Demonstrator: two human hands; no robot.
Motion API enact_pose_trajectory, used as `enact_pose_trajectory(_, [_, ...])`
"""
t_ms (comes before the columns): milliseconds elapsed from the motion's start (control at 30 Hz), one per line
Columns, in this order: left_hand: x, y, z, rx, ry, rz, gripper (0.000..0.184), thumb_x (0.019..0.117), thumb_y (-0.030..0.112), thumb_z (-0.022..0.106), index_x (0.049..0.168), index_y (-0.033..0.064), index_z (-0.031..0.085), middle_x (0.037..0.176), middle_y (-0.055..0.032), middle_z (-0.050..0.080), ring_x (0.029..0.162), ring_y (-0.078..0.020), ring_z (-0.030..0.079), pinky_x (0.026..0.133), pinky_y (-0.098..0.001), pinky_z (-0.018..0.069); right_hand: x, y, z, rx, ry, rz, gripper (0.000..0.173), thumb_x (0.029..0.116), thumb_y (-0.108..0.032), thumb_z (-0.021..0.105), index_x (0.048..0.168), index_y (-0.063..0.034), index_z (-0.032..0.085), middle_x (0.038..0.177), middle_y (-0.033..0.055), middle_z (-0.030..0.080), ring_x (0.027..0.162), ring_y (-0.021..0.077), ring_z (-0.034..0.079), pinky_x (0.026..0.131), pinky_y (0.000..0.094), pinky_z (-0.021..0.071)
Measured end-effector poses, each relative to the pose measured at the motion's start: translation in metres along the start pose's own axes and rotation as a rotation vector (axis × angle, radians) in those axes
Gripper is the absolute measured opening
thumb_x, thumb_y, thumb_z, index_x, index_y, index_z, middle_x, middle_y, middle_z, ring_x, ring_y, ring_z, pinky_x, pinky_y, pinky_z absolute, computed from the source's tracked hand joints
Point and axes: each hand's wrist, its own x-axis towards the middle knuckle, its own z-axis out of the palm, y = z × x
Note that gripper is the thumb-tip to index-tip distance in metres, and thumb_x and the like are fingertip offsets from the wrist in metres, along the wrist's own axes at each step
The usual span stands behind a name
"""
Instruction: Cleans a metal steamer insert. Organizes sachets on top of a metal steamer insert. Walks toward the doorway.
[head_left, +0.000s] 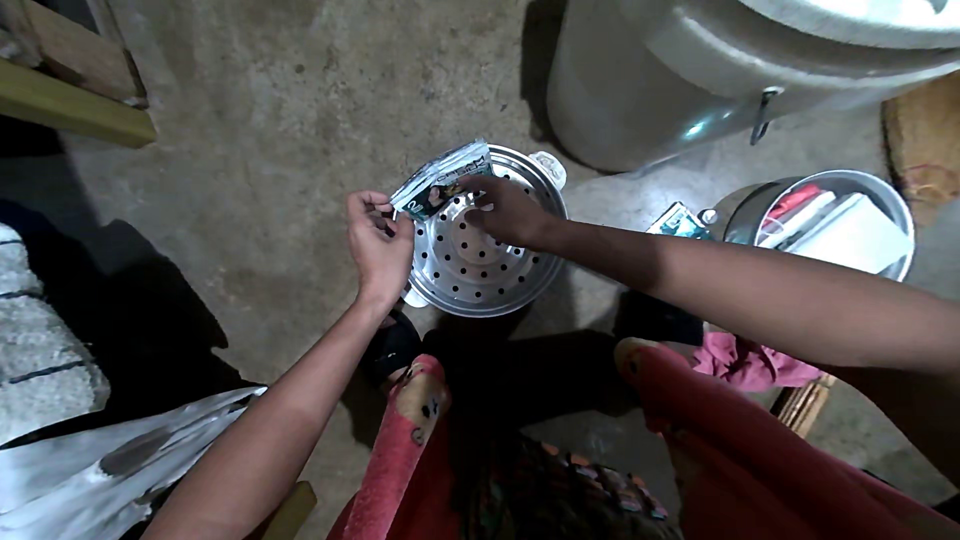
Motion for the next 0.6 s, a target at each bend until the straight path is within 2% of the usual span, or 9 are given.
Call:
enact_pose_trajectory(167, [-0.004, 0.002, 0.001, -0.031, 0.0, -0.025, 0.054, 0.0883, 0.001, 0.066, 0.137, 0.0008, 0.041, 0.125, -0.0151, 0.05, 0.086, -0.0121, 0.059, 0.071, -0.0255, 0.0508, -0.007, 0.004, 0.001, -0.013, -0.006, -0.042, 0.052, 0.1001, -0.007, 0.06, 0.15, -0.0025, 0.047, 0.149, 0.0235, 0.05, 0.122, 0.0353, 0.061, 0.101, 0.0493, 0.0498])
enact_pose_trajectory(333, [-0.01, 0.003, 0.001, -0.037, -0.033, 0.0, 0.058, 0.0896, 0.002, 0.069, 0.14, 0.0008, 0.04, 0.133, -0.0168, 0.049, 0.087, -0.0114, 0.061, 0.072, -0.0257, 0.0534, -0.053, 0.012, 0.001, 0.095, -0.015, 0.006, 0.053, 0.1004, -0.007, 0.061, 0.151, -0.0042, 0.047, 0.151, 0.0202, 0.049, 0.121, 0.0315, 0.062, 0.097, 0.0458, 0.0532])
enact_pose_trajectory(400, [-0.013, 0.005, 0.0, -0.017, -0.063, 0.011, 0.055, 0.0919, 0.006, 0.068, 0.14, -0.0002, 0.041, 0.132, -0.0178, 0.05, 0.088, -0.0127, 0.061, 0.074, -0.028, 0.0535, -0.078, 0.022, 0.002, 0.144, -0.028, 0.064, 0.052, 0.1006, -0.007, 0.061, 0.151, -0.004, 0.048, 0.147, 0.0204, 0.052, 0.117, 0.0294, 0.064, 0.096, 0.0439, 0.054])
enact_pose_trajectory(500, [-0.012, 0.005, 0.0, 0.028, -0.11, 0.007, 0.043, 0.0968, 0.012, 0.068, 0.133, 0.0005, 0.048, 0.13, -0.0196, 0.051, 0.089, -0.02, 0.061, 0.076, -0.0372, 0.0538, -0.106, 0.046, 0.007, 0.176, -0.006, 0.051, 0.05, 0.1002, -0.004, 0.06, 0.149, -0.0016, 0.049, 0.14, 0.0224, 0.055, 0.11, 0.0279, 0.067, 0.093, 0.0406, 0.0568])
enact_pose_trajectory(600, [-0.006, 0.006, 0.003, 0.053, -0.087, 0.022, 0.034, 0.0975, 0.01, 0.067, 0.127, -0.0011, 0.054, 0.124, -0.0214, 0.053, 0.088, -0.023, 0.061, 0.076, -0.0399, 0.0533, -0.124, 0.057, 0.003, 0.183, 0.04, -0.012, 0.046, 0.1012, -0.005, 0.058, 0.147, -0.0018, 0.052, 0.144, 0.02, 0.055, 0.11, 0.0257, 0.067, 0.093, 0.0395, 0.0569])
